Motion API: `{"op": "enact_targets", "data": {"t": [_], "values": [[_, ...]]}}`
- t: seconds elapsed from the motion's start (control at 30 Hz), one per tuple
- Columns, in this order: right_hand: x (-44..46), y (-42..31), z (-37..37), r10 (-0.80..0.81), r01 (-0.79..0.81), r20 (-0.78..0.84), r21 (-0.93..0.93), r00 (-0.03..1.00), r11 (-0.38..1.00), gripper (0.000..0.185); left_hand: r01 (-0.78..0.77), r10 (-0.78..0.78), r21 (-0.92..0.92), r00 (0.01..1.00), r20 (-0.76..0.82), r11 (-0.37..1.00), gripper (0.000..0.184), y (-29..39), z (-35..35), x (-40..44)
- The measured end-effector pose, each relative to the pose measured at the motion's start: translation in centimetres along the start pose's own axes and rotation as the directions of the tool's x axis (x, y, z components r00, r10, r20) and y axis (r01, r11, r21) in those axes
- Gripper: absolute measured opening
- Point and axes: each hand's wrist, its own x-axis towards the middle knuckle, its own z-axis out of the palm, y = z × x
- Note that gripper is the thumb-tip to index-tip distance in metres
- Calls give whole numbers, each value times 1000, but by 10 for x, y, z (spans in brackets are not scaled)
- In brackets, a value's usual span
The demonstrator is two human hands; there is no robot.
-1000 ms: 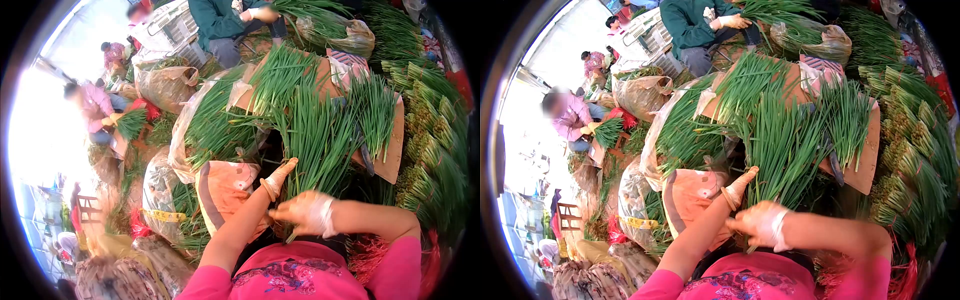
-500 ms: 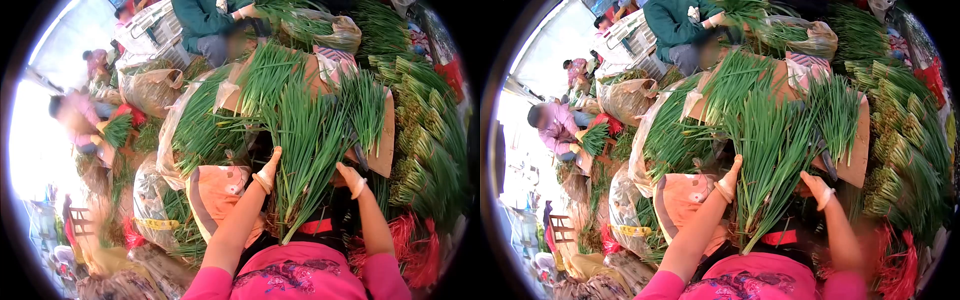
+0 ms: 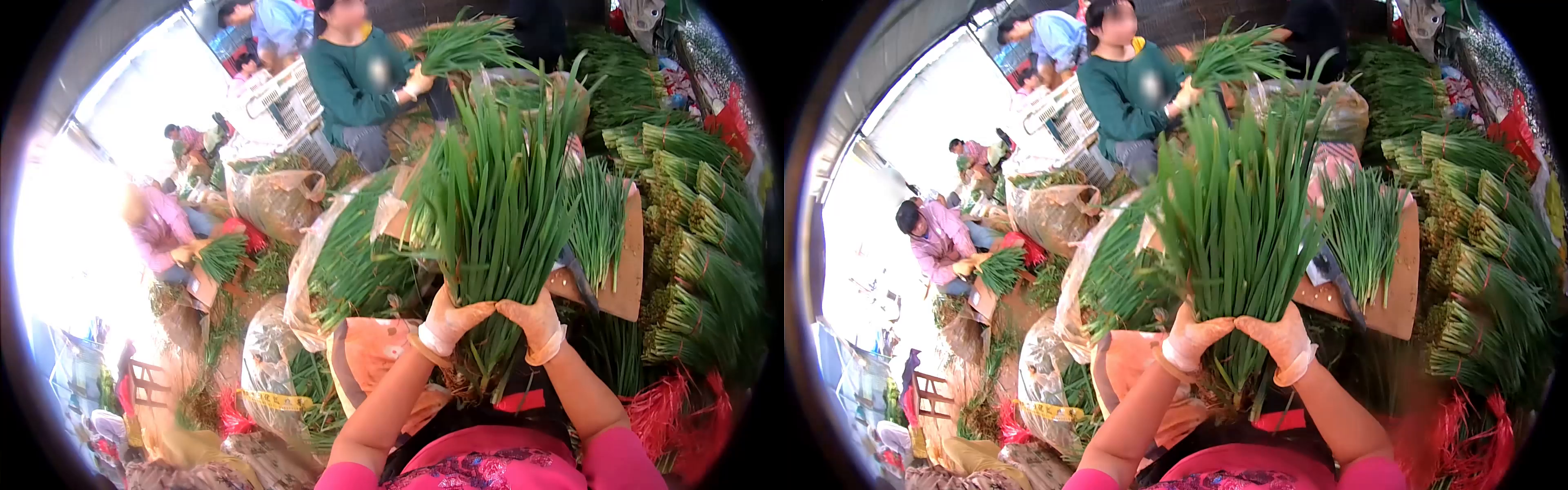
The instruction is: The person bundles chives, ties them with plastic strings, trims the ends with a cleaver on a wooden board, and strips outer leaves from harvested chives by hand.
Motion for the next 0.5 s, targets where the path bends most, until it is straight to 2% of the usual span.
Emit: {"op": "enact_targets", "data": {"t": [0.07,0.17,0.2,0.23,0.27,0.3,0.33,0.37,0.43,0.5], "values": [[2,-11,8,-67,67,5,17,998,998,47,36,-38,-120,999,-13,992,56,-7,-5,3],[13,-28,15,-153,150,40,69,987,986,52,101,-98,-204,995,22,974,54,24,16,12],[17,-32,14,-150,147,30,86,988,985,54,171,-122,-505,984,128,846,56,18,6,23],[22,-36,14,-147,144,19,104,989,984,55,256,-111,-738,964,241,624,57,14,-3,36],[27,-47,15,-117,117,-6,79,993,990,57,348,-64,-875,935,348,335,59,12,-9,46],[33,-57,15,-140,139,6,74,990,988,56,231,-90,-626,965,248,745,59,27,4,50],[39,-68,15,-162,161,16,68,987,985,56,89,-58,-214,988,143,973,58,50,28,49],[46,-78,15,-185,183,25,63,983,981,56,30,-26,-23,990,141,999,57,61,33,58],[63,-94,12,-257,257,14,16,966,966,54,-85,38,363,990,136,928,54,83,43,75],[84,-107,4,-303,302,-5,-64,953,951,55,-197,108,419,968,225,886,49,89,40,99]]}}
